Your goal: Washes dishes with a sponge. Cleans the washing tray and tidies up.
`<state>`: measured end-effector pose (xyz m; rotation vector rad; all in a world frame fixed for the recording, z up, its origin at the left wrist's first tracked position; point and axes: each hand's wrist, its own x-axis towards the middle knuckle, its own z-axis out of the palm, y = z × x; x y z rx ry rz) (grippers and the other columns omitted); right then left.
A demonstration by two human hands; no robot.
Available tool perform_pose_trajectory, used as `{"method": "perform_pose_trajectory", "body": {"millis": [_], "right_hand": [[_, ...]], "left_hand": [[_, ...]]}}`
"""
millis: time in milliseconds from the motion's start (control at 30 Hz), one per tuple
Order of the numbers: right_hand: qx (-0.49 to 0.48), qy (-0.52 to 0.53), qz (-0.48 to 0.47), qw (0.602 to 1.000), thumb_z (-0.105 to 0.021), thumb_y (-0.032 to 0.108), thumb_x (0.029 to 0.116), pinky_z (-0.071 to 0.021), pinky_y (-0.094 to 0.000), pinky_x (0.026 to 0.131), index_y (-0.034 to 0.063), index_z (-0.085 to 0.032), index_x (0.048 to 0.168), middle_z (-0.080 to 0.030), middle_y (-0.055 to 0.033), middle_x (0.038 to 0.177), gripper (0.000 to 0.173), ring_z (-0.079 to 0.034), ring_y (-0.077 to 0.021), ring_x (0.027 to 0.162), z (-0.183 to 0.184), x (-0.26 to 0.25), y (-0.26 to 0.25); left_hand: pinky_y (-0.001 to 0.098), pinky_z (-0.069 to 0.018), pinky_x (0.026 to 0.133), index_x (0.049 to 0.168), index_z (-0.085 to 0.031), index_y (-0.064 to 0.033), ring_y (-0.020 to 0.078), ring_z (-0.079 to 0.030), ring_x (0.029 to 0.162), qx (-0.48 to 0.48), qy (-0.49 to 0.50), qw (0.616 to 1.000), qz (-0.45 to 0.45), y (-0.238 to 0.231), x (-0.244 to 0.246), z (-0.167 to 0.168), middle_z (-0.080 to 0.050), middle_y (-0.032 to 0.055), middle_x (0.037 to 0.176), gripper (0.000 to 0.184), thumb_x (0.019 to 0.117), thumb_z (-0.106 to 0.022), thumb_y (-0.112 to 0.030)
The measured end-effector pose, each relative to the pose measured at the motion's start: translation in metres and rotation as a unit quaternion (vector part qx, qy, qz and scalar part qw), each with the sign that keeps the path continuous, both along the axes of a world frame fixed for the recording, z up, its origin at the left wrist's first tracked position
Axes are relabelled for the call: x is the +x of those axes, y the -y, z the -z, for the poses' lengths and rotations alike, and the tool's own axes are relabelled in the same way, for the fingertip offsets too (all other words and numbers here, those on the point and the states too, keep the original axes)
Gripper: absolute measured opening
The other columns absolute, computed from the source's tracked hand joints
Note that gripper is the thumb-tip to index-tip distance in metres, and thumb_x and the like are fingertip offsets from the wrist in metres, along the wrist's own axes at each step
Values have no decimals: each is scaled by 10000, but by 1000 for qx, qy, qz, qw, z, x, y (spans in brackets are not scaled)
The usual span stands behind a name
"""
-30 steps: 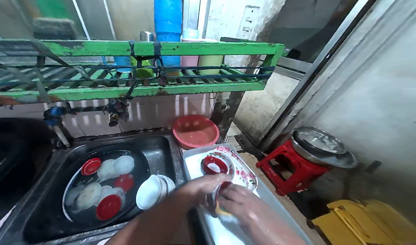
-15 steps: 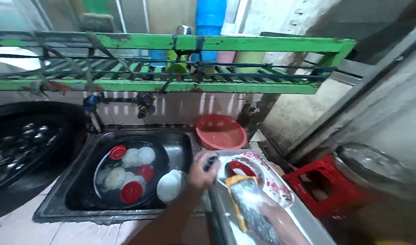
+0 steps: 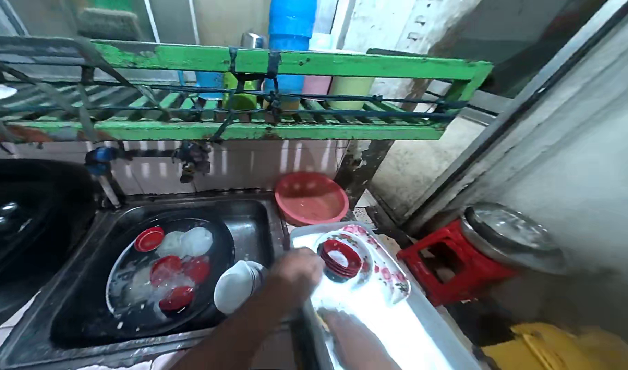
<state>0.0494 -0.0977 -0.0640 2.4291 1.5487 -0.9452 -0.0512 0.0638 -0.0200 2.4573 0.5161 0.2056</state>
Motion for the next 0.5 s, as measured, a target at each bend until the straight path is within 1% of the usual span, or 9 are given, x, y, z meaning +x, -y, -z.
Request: {"method": "perform_pose_trajectory", "body": {"millis": [67, 100, 167, 233, 300, 367, 433, 467, 500], "right_hand": [[6, -48, 57, 997, -611, 127, 971, -481, -622, 1027, 151, -548, 1459, -649, -187, 1338, 492, -623, -401, 1230, -4, 8, 1], [32, -81, 89, 992, -641, 136, 960, -492, -630, 1001, 132, -585, 1413, -674, -198, 1279, 456, -648, -403, 1178, -6, 13, 6], [99, -134, 126, 978, -686, 147, 940, -498, -621, 996, 101, -616, 1384, -697, -210, 1215, 451, -671, -389, 1128, -14, 23, 24], [153, -135, 135, 970, -696, 117, 927, -491, -618, 1020, 69, -627, 1377, -693, -219, 1239, 457, -667, -391, 1154, -30, 29, 50], [229, -97, 147, 957, -694, 73, 912, -470, -597, 1067, 19, -621, 1377, -663, -236, 1301, 474, -635, -397, 1220, -39, 37, 79], [323, -30, 151, 934, -724, 37, 868, -457, -608, 1078, -33, -651, 1323, -636, -279, 1320, 467, -595, -456, 1255, -32, 49, 102], [346, 39, 147, 926, -754, 55, 836, -471, -657, 1006, 7, -712, 1258, -654, -287, 1260, 427, -587, -513, 1203, -19, 58, 116], [331, 63, 138, 931, -752, 75, 842, -488, -655, 984, 42, -723, 1255, -665, -271, 1249, 416, -598, -507, 1191, -13, 59, 119], [305, 72, 132, 941, -740, 89, 859, -493, -642, 987, 69, -723, 1264, -667, -251, 1258, 407, -600, -487, 1201, -8, 59, 120]], "left_hand": [[544, -368, 1158, 1233, -674, 6, 361, -561, 1303, 50, -211, 969, 114, 25, 30, -15, -630, 192, 1342, 334, 1062, -465, -189], [587, -315, 1177, 1214, -670, 28, 386, -554, 1295, 60, -306, 941, 132, 34, 42, -17, -627, 210, 1331, 319, 1042, -511, -189], [629, -317, 1135, 1148, -681, 56, 412, -573, 1252, 63, -418, 897, 125, 44, 55, -11, -649, 240, 1278, 358, 1027, -563, -259], [647, -348, 1094, 1131, -680, 93, 442, -563, 1260, 39, -450, 886, 108, 50, 59, 0, -635, 279, 1286, 450, 1022, -573, -331], [649, -390, 1074, 1164, -664, 107, 456, -544, 1290, 15, -439, 892, 110, 61, 60, 9, -613, 290, 1322, 445, 1018, -569, -302], [664, -366, 1094, 1219, -648, 107, 482, -517, 1314, 17, -418, 899, 127, 73, 61, 22, -592, 310, 1348, 453, 1017, -583, -294], [682, -298, 1145, 1364, -564, 91, 520, -423, 1390, 26, -411, 897, 157, 88, 59, 31, -502, 340, 1444, 497, 1023, -585, -271], [691, -309, 1138, 1402, -531, 85, 533, -405, 1398, 27, -407, 895, 180, 95, 56, 36, -472, 348, 1466, 519, 1019, -599, -259], [691, -364, 1102, 1370, -558, 83, 526, -446, 1365, 33, -401, 892, 208, 102, 53, 44, -502, 335, 1440, 517, 995, -636, -264]]}}
